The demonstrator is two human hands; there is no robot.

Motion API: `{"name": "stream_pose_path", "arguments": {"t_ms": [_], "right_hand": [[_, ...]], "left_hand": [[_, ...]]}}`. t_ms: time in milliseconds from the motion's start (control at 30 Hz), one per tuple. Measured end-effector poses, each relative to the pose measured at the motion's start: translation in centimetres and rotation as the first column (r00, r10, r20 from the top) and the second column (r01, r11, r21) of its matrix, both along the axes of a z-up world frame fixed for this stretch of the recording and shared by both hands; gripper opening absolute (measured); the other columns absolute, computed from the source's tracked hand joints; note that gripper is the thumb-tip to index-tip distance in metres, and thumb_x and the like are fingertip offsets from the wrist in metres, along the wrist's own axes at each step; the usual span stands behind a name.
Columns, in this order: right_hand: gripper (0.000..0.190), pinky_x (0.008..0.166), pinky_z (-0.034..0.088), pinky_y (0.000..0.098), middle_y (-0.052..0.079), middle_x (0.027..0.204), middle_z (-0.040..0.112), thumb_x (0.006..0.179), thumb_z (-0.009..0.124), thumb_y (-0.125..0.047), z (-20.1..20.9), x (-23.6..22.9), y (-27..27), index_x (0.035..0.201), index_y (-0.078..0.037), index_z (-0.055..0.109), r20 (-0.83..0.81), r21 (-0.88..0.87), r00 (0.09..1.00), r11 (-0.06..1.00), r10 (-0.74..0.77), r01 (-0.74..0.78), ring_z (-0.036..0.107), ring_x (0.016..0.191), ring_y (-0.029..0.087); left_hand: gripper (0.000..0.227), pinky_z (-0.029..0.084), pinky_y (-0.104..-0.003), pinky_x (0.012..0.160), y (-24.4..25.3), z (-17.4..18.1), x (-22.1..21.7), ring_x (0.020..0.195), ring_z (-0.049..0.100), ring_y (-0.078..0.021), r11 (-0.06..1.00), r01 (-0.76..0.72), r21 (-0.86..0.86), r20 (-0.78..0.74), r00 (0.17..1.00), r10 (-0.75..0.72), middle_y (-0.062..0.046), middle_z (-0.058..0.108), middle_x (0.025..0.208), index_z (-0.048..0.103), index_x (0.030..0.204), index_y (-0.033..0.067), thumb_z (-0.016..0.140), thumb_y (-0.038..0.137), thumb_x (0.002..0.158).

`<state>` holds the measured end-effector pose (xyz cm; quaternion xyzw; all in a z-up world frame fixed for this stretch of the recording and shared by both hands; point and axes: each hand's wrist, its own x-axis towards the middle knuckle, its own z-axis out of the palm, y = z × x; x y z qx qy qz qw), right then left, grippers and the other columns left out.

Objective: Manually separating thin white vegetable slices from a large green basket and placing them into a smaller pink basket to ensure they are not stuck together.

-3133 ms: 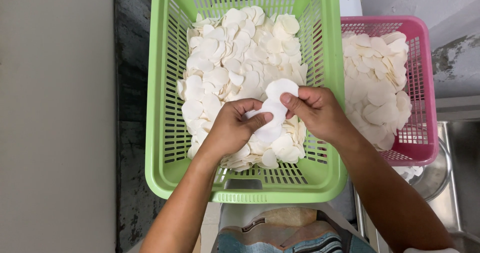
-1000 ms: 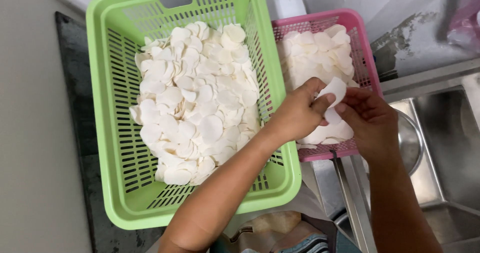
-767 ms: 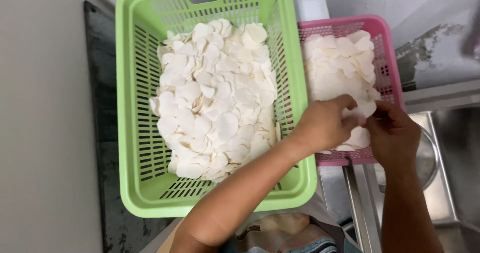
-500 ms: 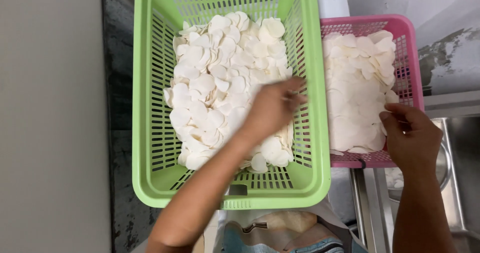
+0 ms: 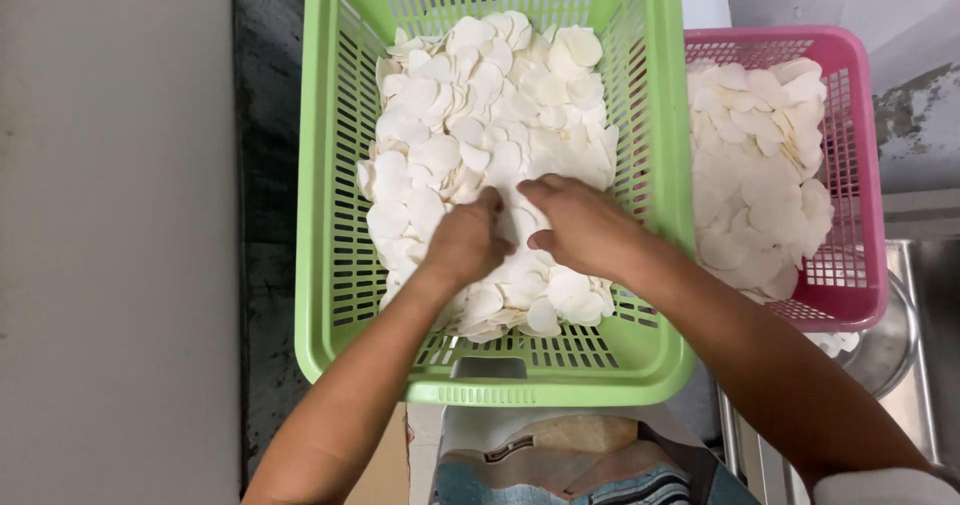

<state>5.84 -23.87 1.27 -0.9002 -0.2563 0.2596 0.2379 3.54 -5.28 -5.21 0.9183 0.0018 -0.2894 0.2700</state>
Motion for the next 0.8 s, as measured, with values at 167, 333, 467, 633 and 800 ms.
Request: {"name": "stream_pose_path", "arguments": {"t_ms": [167, 333, 467, 633, 800], "right_hand": [[0.052, 0.093, 0.056, 0.0511, 0.018, 0.116, 0.069, 0.088, 0.071, -0.008, -4.9, 0.8, 1.3, 0.138, -0.006, 0.061, -0.046, -0.15, 0.998, 0.987, 0.046, -0.053, 0.066, 0.113, 0.039], [0.019, 0.09, 0.055, 0.0537, 0.019, 0.102, 0.074, 0.092, 0.065, -0.013, -5.6, 2.4, -0.9, 0.107, -0.014, 0.076, -0.085, 0.028, 0.986, 0.989, -0.144, 0.147, 0.07, 0.105, 0.043], [0.042, 0.096, 0.054, 0.0524, 0.021, 0.12, 0.067, 0.093, 0.069, -0.021, -5.7, 3.0, -1.0, 0.133, -0.01, 0.064, 0.017, -0.066, 0.973, 0.97, -0.232, 0.232, 0.065, 0.116, 0.04], [0.088, 0.106, 0.049, 0.0587, 0.026, 0.138, 0.058, 0.082, 0.085, -0.03, -3.2, 1.2, 0.9, 0.156, -0.009, 0.042, -0.088, -0.193, 0.99, 0.977, -0.112, 0.094, 0.056, 0.13, 0.046], [0.058, 0.103, 0.05, 0.0503, 0.021, 0.127, 0.061, 0.093, 0.07, -0.023, -6.5, 2.4, 0.4, 0.147, -0.009, 0.053, 0.049, -0.151, 0.988, 0.977, -0.146, 0.152, 0.059, 0.124, 0.04]], "left_hand": [[0.034, 0.058, -0.056, 0.091, 0.8, 0.2, 0.0, 0.105, 0.071, -0.0457, 0.998, 0.031, -0.045, 0.067, 0.997, -0.028, -0.019, 0.076, 0.104, 0.065, 0.119, 0.0107, 0.07, 0.018, 0.086], [0.023, 0.055, -0.058, 0.091, 3.9, 6.0, 0.4, 0.105, 0.07, -0.0494, 0.965, -0.052, -0.256, 0.113, 0.99, 0.083, -0.025, 0.076, 0.1, 0.073, 0.109, 0.0077, 0.065, 0.015, 0.089], [0.016, 0.051, -0.038, 0.067, 6.0, 3.7, 1.1, 0.073, 0.064, -0.0282, 0.844, -0.267, -0.464, 0.118, 0.926, 0.358, -0.015, 0.065, 0.073, 0.07, 0.097, 0.0027, 0.073, 0.013, 0.085], [0.048, 0.056, -0.04, 0.082, 6.4, 5.3, 0.6, 0.095, 0.072, -0.034, 0.795, -0.324, -0.513, 0.106, 0.895, 0.433, -0.025, 0.073, 0.099, 0.055, 0.131, 0.0065, 0.07, 0.001, 0.086], [0.059, 0.056, -0.047, 0.092, 7.3, 4.6, 0.7, 0.107, 0.072, -0.0384, 0.86, -0.341, -0.38, 0.148, 0.895, 0.42, -0.023, 0.075, 0.105, 0.056, 0.143, 0.0156, 0.066, 0.004, 0.086]]}}
